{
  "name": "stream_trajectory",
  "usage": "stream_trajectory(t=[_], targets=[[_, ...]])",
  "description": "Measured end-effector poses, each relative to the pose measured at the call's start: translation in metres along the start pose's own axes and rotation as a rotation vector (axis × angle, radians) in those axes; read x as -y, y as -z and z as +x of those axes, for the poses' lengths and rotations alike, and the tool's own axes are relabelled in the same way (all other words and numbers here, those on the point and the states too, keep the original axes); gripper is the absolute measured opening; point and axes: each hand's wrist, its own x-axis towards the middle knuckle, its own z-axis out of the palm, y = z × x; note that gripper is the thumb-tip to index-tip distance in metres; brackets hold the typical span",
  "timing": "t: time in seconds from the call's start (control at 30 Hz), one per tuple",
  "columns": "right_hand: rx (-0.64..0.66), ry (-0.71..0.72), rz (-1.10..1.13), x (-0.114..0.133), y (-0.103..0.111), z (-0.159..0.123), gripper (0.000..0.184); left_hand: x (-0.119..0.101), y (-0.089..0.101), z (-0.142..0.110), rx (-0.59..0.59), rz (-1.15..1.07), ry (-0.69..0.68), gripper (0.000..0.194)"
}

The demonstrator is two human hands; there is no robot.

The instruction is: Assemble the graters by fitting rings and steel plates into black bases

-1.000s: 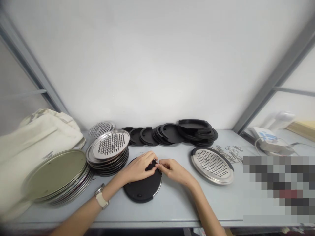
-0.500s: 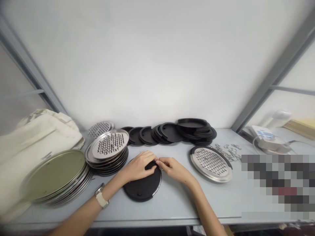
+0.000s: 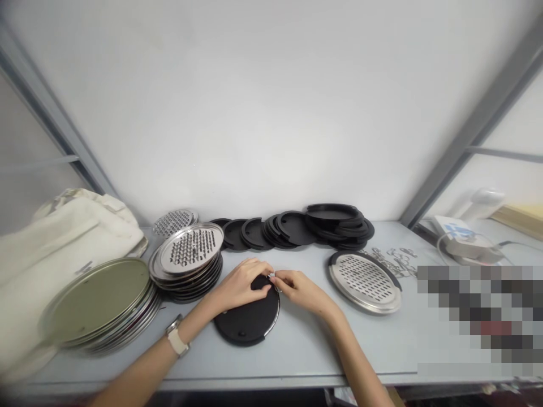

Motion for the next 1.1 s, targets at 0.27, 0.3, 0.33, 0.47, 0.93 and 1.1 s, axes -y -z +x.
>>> stream_trajectory(t=[0.27, 0.3, 0.33, 0.47, 0.93, 1.1], targets=[[-0.010, 0.000, -0.006, -0.0003, -0.0006, 0.0002, 0.046, 0.0018, -0.0015, 0.0000, 0.004, -0.072, 0.028, 0.024], [-0.014, -0.004, -0.003, -0.0005, -0.0009, 0.0001, 0.046, 0.0020, -0.0017, -0.0001, 0.004, -0.082, 0.033, 0.024], [-0.018, -0.007, -0.003, -0.0009, -0.0012, 0.0001, 0.047, 0.0020, -0.0018, -0.0002, 0.003, -0.091, 0.037, 0.024], [-0.027, 0.004, -0.001, -0.0037, -0.0026, 0.0007, 0.048, 0.0003, -0.0013, -0.0006, -0.015, -0.106, 0.047, 0.024], [0.051, 0.051, -0.046, -0.0058, -0.0032, 0.0006, 0.040, 0.0000, -0.0020, -0.0032, -0.047, -0.024, -0.051, 0.020], [0.076, 0.068, -0.007, -0.0039, -0.0031, 0.0018, 0.042, -0.0047, -0.0021, -0.0053, -0.014, 0.122, -0.126, 0.018]])
